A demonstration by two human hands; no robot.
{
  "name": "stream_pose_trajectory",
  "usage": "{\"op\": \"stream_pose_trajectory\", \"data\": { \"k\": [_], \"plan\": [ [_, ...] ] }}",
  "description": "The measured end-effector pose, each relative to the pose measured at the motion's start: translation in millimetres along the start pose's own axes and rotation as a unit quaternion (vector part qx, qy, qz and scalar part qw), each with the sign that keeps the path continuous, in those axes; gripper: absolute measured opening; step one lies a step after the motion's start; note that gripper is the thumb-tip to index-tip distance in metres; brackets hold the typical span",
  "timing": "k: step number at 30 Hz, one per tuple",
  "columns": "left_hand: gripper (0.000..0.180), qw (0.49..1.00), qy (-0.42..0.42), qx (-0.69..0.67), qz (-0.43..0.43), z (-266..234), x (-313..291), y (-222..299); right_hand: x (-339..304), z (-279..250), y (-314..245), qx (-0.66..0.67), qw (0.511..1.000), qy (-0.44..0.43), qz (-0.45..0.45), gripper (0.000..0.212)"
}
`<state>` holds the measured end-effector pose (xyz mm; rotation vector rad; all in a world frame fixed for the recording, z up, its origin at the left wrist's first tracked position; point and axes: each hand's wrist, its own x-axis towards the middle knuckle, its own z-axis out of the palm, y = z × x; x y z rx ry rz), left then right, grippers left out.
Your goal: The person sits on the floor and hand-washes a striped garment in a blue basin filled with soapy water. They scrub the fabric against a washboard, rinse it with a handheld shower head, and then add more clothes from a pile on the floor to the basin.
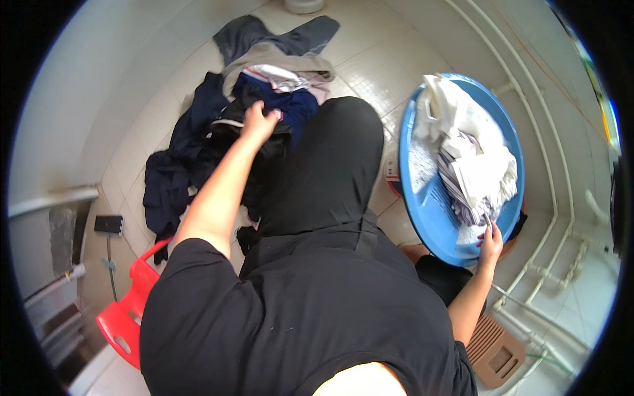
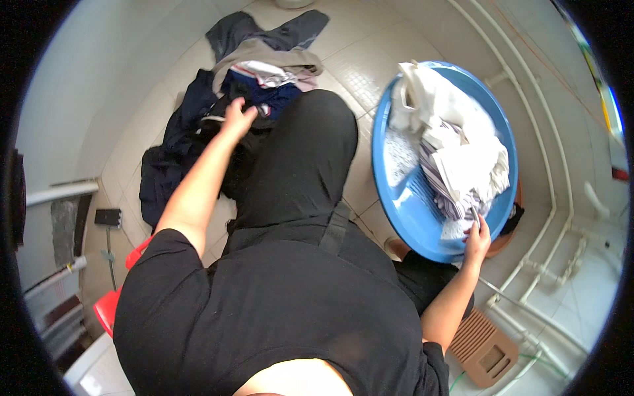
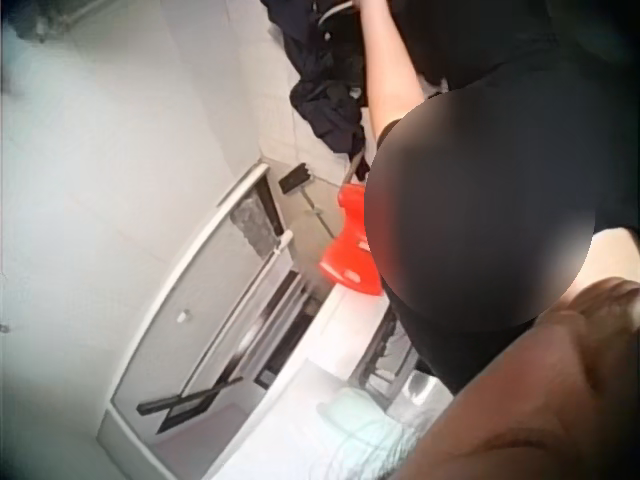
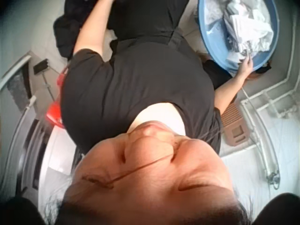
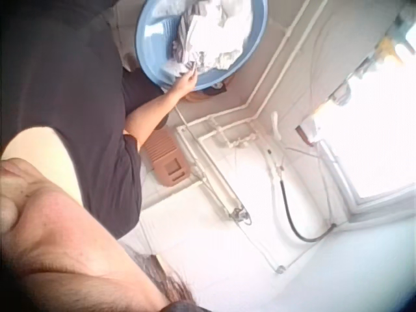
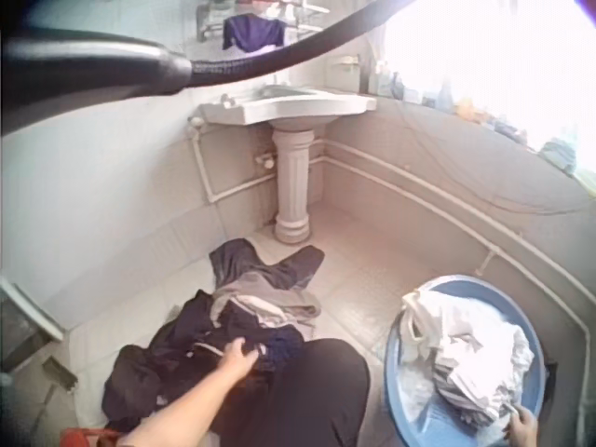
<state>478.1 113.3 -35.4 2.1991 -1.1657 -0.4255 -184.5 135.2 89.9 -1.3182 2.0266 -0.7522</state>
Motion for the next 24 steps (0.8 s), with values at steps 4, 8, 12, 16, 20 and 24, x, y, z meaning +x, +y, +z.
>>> {"op": "stream_pose_trajectory", "data": {
  "k": [4, 8, 12, 16, 20, 24],
  "plan": [
    [0.110, 0.937, -0.087, 0.062, -0.333, 36, -68, -44, 0, -8, -4, -0.026, 0.999, -0.013, 0.040, 0.033],
    [0.128, 0.868, -0.078, -0.011, -0.490, 56, -67, -51, 1, -8, -28, -0.043, 0.997, -0.029, 0.061, 0.033],
    [0.132, 0.794, -0.047, -0.103, -0.597, 67, -28, -38, 7, -7, -34, -0.061, 0.995, -0.042, 0.068, 0.032],
    [0.090, 0.766, -0.025, -0.132, -0.628, 56, -7, -38, 3, 1, -49, -0.087, 0.991, -0.042, 0.093, 0.032],
    [0.046, 0.756, 0.099, -0.338, -0.551, 101, -5, -157, 3, 6, -64, -0.088, 0.990, -0.039, 0.102, 0.033],
    [0.034, 0.683, 0.313, -0.550, -0.365, 8, 34, -179, -1, 5, -52, -0.097, 0.987, -0.022, 0.123, 0.033]
  ]
}}
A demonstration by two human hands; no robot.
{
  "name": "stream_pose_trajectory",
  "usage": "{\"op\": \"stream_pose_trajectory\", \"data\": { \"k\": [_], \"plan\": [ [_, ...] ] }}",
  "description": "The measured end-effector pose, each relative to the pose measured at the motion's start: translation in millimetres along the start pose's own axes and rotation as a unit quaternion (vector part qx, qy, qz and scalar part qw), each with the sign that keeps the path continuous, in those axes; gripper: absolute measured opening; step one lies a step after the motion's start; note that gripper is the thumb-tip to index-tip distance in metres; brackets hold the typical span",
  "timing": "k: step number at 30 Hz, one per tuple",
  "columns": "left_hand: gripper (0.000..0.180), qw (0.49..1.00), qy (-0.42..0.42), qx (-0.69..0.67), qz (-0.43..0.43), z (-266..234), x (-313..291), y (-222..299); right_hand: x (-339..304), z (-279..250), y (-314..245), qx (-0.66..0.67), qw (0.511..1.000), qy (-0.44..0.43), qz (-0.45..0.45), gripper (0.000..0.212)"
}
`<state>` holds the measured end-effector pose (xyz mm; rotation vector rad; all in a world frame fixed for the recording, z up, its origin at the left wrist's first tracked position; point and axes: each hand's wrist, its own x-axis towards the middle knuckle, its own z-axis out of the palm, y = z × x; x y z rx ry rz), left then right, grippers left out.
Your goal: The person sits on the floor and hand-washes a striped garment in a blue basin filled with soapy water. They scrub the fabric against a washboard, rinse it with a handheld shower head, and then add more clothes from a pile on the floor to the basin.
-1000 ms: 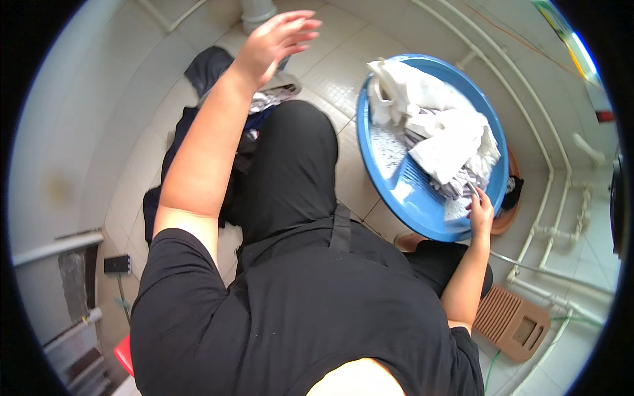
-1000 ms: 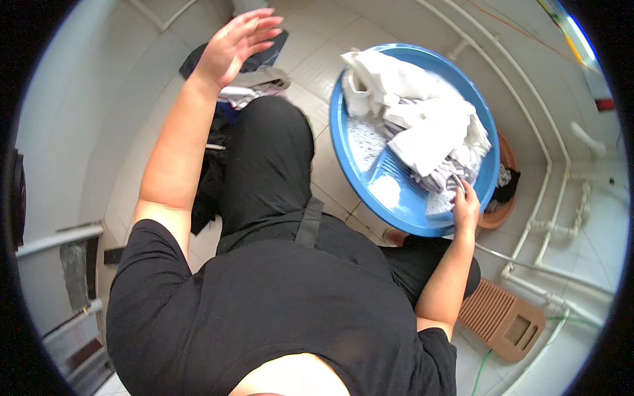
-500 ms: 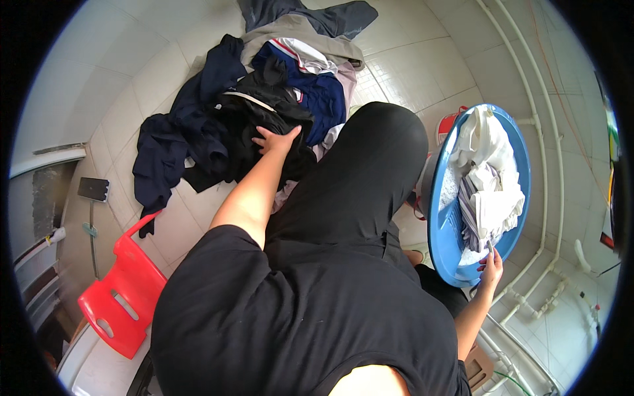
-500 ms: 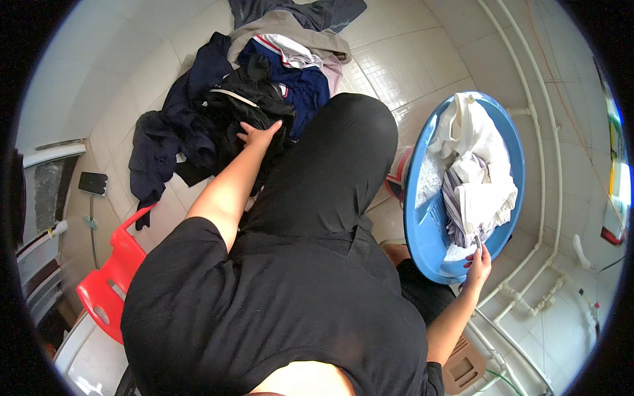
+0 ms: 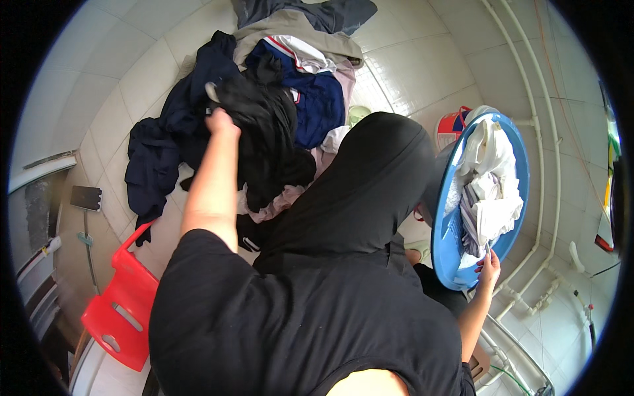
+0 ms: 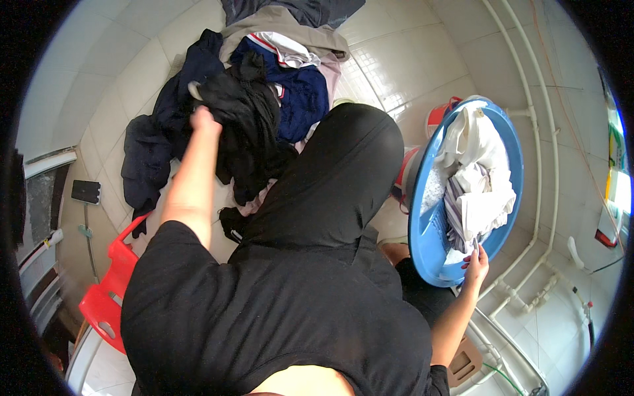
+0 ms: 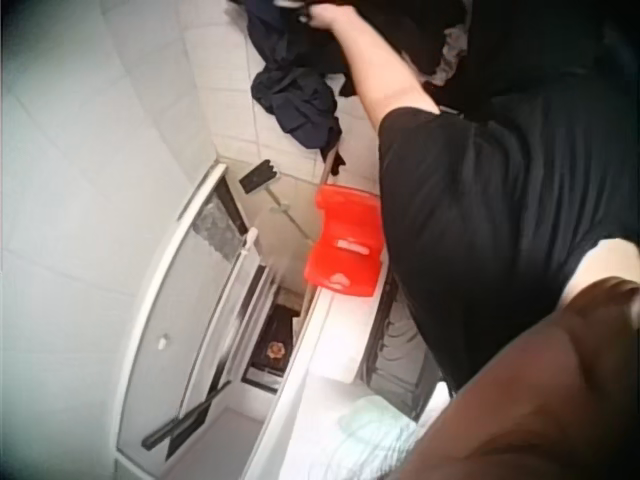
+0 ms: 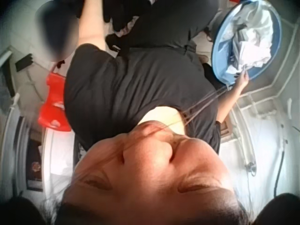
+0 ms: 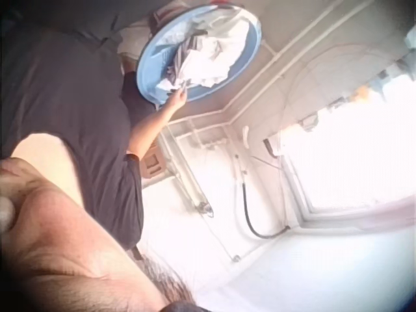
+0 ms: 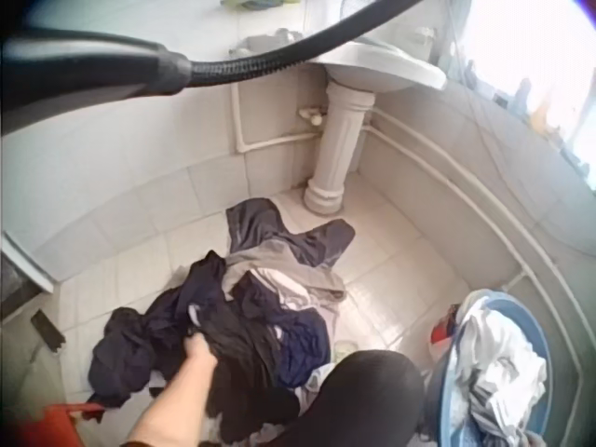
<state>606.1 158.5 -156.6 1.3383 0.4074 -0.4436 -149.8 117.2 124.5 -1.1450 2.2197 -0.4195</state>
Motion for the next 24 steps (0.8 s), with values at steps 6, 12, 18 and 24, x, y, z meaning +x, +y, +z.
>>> {"op": "stream_pose_trajectory", "data": {
  "k": [6, 12, 18, 24],
  "plan": [
    [0.046, 0.961, 0.082, -0.027, 0.264, 14, 0, 212, 25, 1, 9, -0.016, 1.000, -0.016, -0.018, 0.032],
    [0.057, 0.960, 0.026, 0.046, 0.276, 30, -14, 192, 25, 2, 14, -0.028, 0.999, -0.018, -0.016, 0.033],
    [0.107, 0.913, -0.025, 0.398, 0.081, 27, -64, 23, 15, 10, 6, -0.048, 0.999, -0.020, -0.004, 0.035],
    [0.113, 0.807, -0.099, 0.577, -0.075, 5, -106, -80, 27, 2, 34, -0.018, 1.000, -0.011, -0.013, 0.035]
  ]
}}
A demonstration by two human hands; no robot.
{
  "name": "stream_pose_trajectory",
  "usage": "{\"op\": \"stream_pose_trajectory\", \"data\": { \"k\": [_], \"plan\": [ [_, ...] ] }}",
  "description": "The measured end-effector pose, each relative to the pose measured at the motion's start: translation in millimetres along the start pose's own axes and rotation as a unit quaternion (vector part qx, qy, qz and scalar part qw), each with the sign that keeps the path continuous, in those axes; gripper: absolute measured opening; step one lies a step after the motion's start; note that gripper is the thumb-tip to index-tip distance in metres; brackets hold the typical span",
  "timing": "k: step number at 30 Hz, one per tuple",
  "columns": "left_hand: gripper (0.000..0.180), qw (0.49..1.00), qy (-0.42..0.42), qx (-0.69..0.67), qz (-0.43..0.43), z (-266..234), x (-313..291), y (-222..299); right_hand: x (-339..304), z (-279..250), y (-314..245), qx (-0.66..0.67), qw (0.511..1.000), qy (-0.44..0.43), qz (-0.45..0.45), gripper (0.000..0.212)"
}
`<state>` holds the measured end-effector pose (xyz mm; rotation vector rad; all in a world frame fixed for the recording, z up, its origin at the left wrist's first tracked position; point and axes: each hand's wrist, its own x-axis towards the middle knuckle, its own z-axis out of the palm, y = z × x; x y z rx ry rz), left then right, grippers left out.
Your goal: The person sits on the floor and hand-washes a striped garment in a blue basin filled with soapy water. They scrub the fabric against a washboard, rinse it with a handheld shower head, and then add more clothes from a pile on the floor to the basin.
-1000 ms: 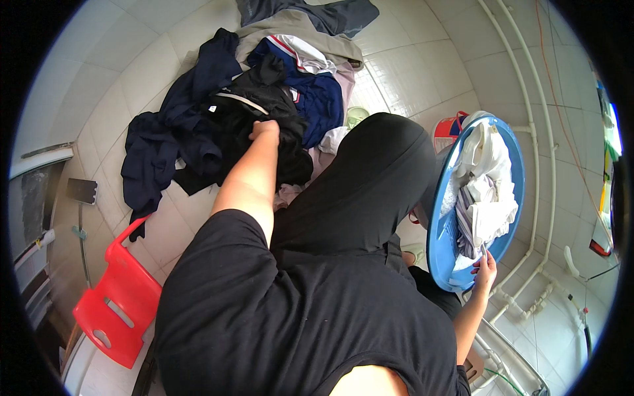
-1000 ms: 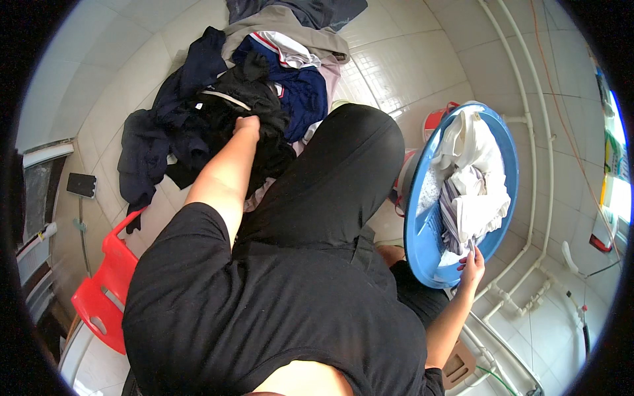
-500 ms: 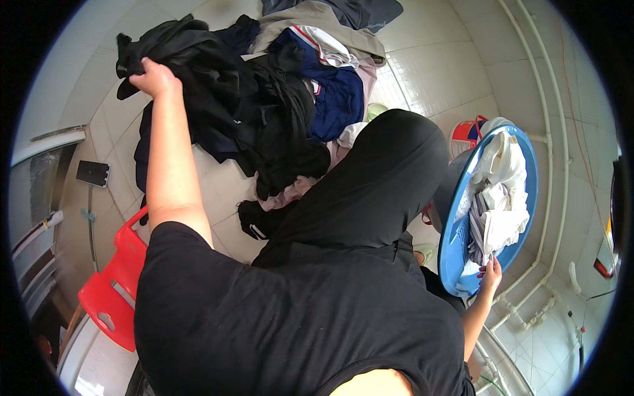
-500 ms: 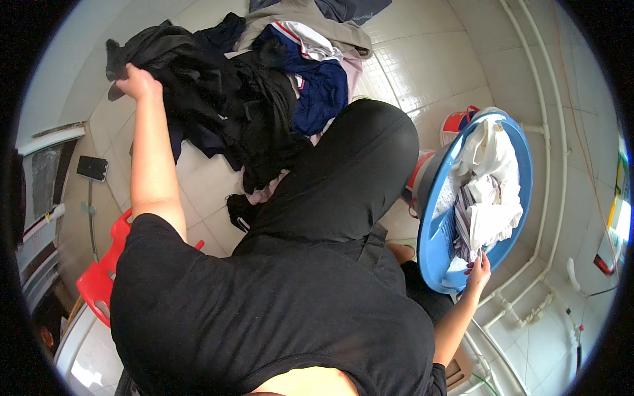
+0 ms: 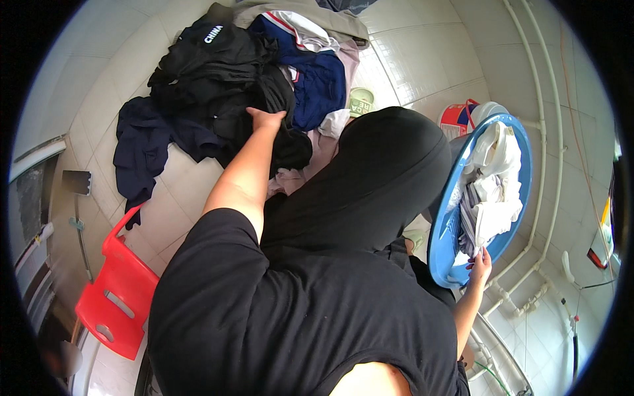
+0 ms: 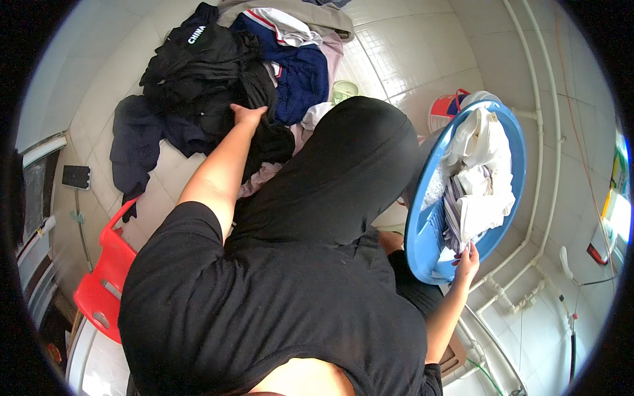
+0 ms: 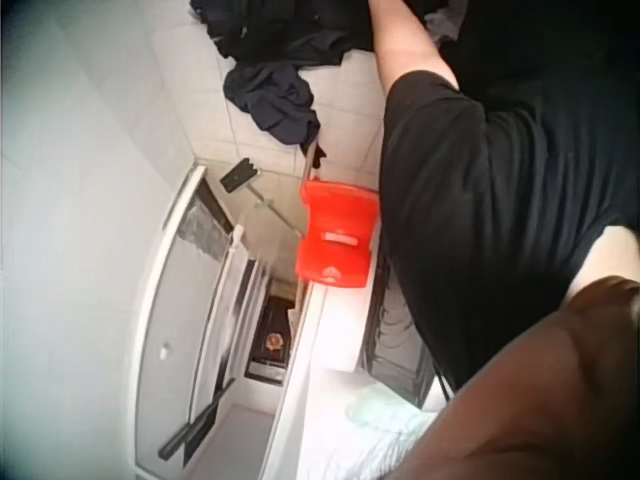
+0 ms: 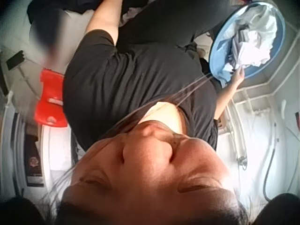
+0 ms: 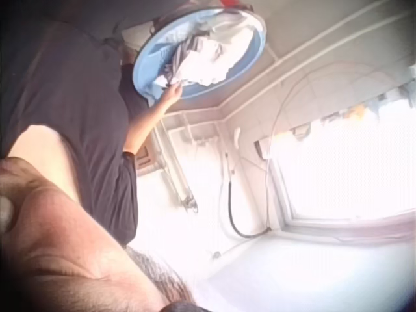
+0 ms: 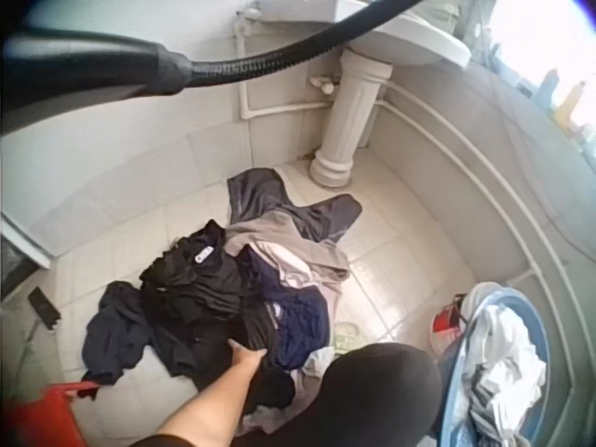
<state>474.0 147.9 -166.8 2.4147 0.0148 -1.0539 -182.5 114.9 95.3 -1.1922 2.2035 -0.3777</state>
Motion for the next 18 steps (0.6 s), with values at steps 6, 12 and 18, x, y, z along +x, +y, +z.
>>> {"op": "stream_pose_trajectory", "data": {
  "k": [6, 12, 18],
  "plan": [
    [0.024, 0.846, -0.069, -0.528, -0.033, -63, 86, 45, 3, 4, 7, 0.010, 1.000, 0.008, 0.016, 0.035],
    [0.035, 0.735, 0.375, -0.501, 0.262, -204, 8, 133, 5, 5, 6, -0.011, 1.000, -0.001, 0.024, 0.037],
    [0.030, 0.761, 0.445, -0.328, 0.339, -192, 39, 111, -3, 7, -9, -0.041, 0.999, 0.000, 0.037, 0.037]
  ]
}}
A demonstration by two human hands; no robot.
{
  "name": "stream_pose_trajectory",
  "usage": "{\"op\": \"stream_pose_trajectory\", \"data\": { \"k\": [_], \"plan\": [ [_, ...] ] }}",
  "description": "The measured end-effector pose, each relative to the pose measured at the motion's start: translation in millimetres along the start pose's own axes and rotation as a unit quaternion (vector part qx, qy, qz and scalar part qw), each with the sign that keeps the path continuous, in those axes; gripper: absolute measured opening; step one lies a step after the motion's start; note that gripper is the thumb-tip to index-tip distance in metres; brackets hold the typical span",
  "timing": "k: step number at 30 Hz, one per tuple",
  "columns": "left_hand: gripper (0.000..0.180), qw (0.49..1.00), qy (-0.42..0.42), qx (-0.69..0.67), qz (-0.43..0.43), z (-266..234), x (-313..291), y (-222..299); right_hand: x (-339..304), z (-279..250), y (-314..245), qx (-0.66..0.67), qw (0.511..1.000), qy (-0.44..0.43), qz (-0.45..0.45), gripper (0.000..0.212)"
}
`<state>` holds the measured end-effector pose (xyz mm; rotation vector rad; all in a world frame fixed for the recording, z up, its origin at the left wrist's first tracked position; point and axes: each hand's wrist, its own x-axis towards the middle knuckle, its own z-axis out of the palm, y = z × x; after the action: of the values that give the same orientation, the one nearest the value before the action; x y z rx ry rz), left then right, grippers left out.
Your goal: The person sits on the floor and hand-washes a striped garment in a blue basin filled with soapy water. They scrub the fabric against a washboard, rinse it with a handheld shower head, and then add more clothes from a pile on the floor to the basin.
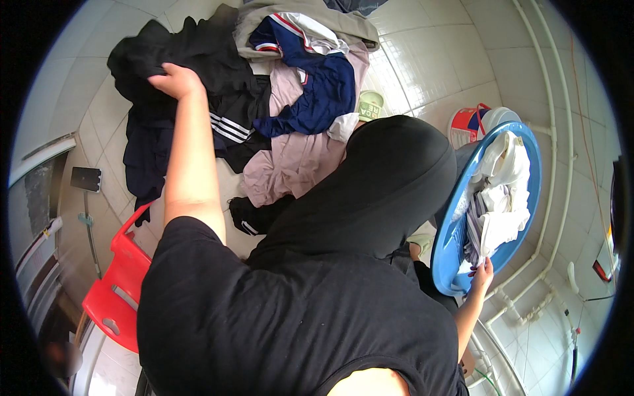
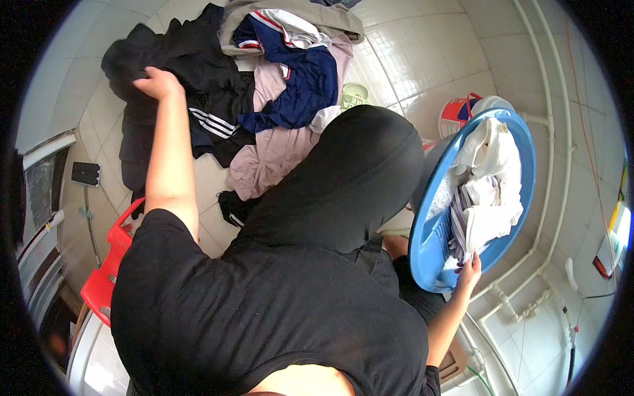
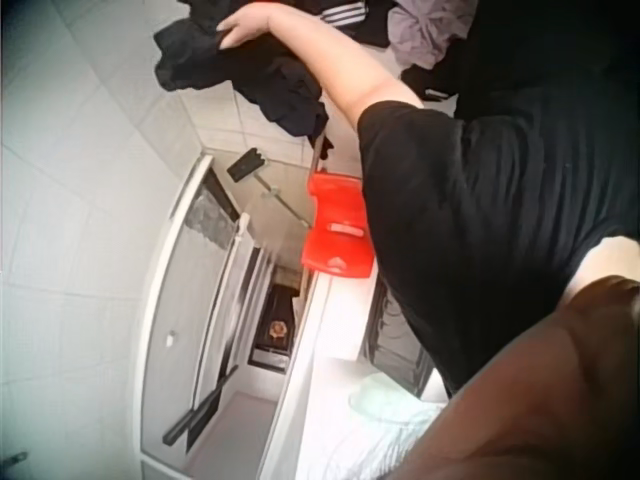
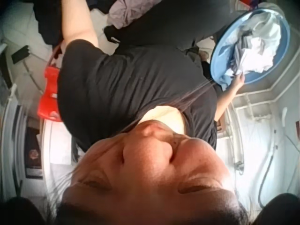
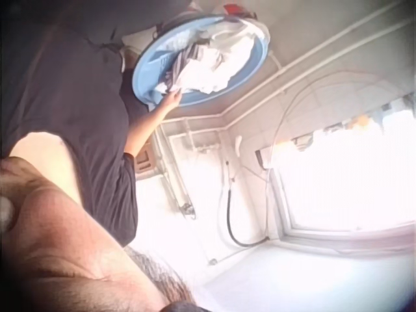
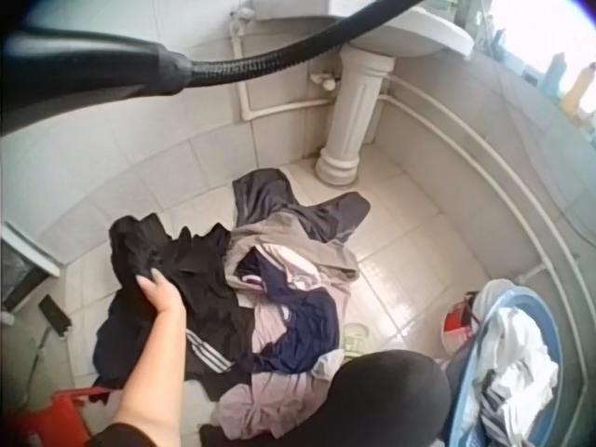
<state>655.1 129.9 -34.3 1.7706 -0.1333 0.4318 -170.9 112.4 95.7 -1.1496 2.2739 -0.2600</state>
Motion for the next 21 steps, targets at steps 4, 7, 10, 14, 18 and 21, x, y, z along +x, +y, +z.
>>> {"op": "stream_pose_trajectory", "data": {
  "k": [4, 7, 10, 14, 18, 21],
  "plan": [
    [0.026, 0.973, -0.085, 0.043, -0.209, 1, -61, -59, 4, 2, 11, 0.005, 1.000, 0.005, -0.003, 0.036],
    [0.028, 0.940, -0.229, 0.174, -0.185, -2, -122, -134, 9, 1, 21, 0.018, 1.000, 0.011, -0.018, 0.037],
    [0.056, 0.843, -0.444, 0.280, -0.116, -7, -181, -132, 3, 3, 13, 0.020, 1.000, 0.007, -0.002, 0.035],
    [0.091, 0.685, -0.624, 0.336, -0.169, -17, -219, -111, -7, 7, -7, -0.019, 1.000, -0.016, 0.012, 0.033],
    [0.047, 0.565, -0.767, 0.277, -0.121, -7, -252, -108, 0, 7, -5, -0.007, 1.000, -0.017, -0.002, 0.032],
    [0.033, 0.681, -0.725, 0.067, 0.072, 1, -270, -31, -2, 10, -3, 0.000, 1.000, -0.015, 0.008, 0.029]
  ]
}}
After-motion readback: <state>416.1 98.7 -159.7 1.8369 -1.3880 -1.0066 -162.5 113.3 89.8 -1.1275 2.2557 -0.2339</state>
